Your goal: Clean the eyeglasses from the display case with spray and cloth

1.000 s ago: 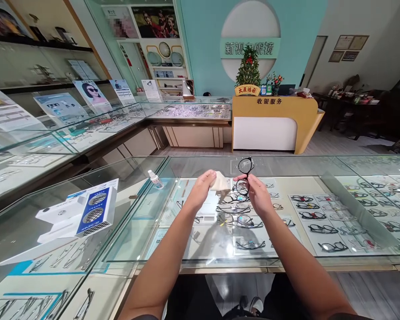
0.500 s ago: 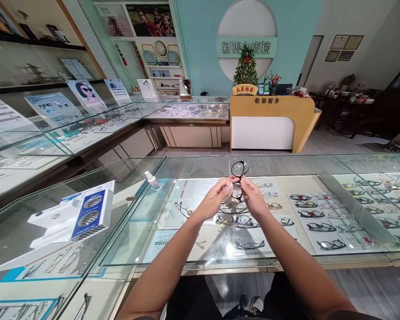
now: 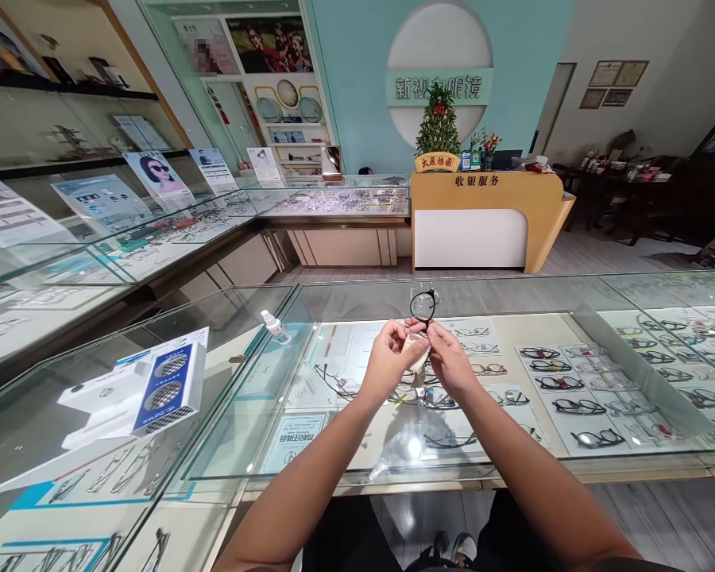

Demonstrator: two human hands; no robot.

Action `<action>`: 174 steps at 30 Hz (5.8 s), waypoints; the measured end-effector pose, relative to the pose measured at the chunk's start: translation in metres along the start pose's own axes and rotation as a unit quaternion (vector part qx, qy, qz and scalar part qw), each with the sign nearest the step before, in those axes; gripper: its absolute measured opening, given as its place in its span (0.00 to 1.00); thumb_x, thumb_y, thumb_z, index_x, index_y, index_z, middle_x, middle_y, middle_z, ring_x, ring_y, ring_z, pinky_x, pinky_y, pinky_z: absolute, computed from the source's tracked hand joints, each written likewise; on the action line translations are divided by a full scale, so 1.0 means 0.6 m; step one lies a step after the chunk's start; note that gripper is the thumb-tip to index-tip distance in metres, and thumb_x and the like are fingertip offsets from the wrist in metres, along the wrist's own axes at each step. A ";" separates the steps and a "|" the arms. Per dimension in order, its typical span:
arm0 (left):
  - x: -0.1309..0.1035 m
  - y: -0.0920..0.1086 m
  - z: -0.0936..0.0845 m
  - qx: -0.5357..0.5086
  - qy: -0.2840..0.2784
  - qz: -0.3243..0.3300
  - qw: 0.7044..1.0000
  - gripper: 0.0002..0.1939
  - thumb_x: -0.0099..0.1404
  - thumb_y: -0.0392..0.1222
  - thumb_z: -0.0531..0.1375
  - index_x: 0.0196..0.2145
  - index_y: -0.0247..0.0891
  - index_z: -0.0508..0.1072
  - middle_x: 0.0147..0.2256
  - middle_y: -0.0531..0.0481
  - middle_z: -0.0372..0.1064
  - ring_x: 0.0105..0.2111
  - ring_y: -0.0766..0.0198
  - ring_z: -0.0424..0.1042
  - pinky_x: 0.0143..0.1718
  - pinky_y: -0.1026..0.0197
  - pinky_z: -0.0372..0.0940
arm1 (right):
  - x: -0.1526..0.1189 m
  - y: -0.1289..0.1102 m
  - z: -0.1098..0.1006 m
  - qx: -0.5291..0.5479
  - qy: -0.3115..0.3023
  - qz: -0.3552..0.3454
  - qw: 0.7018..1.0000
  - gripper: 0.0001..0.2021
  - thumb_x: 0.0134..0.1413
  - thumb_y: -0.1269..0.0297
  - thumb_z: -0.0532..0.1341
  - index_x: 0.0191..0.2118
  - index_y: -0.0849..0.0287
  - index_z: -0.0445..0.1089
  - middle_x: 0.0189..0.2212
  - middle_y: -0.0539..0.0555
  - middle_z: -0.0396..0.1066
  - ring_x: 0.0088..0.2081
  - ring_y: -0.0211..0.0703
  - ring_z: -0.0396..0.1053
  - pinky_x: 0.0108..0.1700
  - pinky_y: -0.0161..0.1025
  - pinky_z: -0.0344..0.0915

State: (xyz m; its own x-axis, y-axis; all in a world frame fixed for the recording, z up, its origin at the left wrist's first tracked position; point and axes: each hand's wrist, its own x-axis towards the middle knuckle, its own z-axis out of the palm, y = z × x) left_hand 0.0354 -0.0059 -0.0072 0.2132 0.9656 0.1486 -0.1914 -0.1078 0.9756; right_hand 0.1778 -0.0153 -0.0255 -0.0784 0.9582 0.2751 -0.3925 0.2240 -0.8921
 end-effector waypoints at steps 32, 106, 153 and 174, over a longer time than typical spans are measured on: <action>-0.017 -0.005 0.022 0.071 0.033 0.096 0.992 0.34 0.69 0.72 0.63 0.46 0.33 0.80 0.34 0.47 0.73 0.34 0.61 0.69 0.41 0.60 0.65 | -0.010 -0.029 0.018 0.074 -0.041 0.042 0.995 0.18 0.62 0.41 0.70 0.44 0.51 0.84 0.60 0.56 0.80 0.66 0.57 0.72 0.68 0.51 0.67; 0.012 0.048 -0.053 -0.014 -0.135 0.039 0.990 0.24 0.63 0.57 0.75 0.41 0.35 0.73 0.26 0.54 0.69 0.27 0.68 0.65 0.31 0.64 0.58 | -0.011 -0.032 -0.006 -0.098 -0.114 0.004 0.989 0.19 0.68 0.41 0.65 0.41 0.48 0.87 0.57 0.56 0.76 0.65 0.60 0.68 0.71 0.53 0.58; 0.008 0.019 -0.021 -0.049 -0.005 0.058 0.997 0.28 0.66 0.67 0.69 0.33 0.38 0.69 0.22 0.57 0.65 0.16 0.72 0.61 0.21 0.66 0.53 | -0.011 -0.045 -0.001 -0.181 -0.171 -0.050 0.967 0.18 0.73 0.47 0.62 0.41 0.50 0.86 0.63 0.58 0.68 0.66 0.56 0.64 0.69 0.50 0.58; 0.008 0.011 -0.022 -0.054 0.010 0.053 0.997 0.31 0.68 0.71 0.65 0.31 0.38 0.68 0.22 0.57 0.64 0.17 0.73 0.59 0.19 0.66 0.52 | -0.014 -0.037 0.003 -0.173 -0.163 -0.063 0.969 0.17 0.72 0.47 0.63 0.44 0.49 0.87 0.65 0.58 0.68 0.68 0.58 0.64 0.71 0.53 0.59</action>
State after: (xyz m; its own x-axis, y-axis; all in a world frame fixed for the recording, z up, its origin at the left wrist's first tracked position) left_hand 0.0226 0.0009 -0.0023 0.1664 0.9549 0.2459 -0.3142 -0.1850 0.9311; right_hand 0.1854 -0.0289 -0.0071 -0.3580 0.8250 0.4374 -0.0919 0.4350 -0.8957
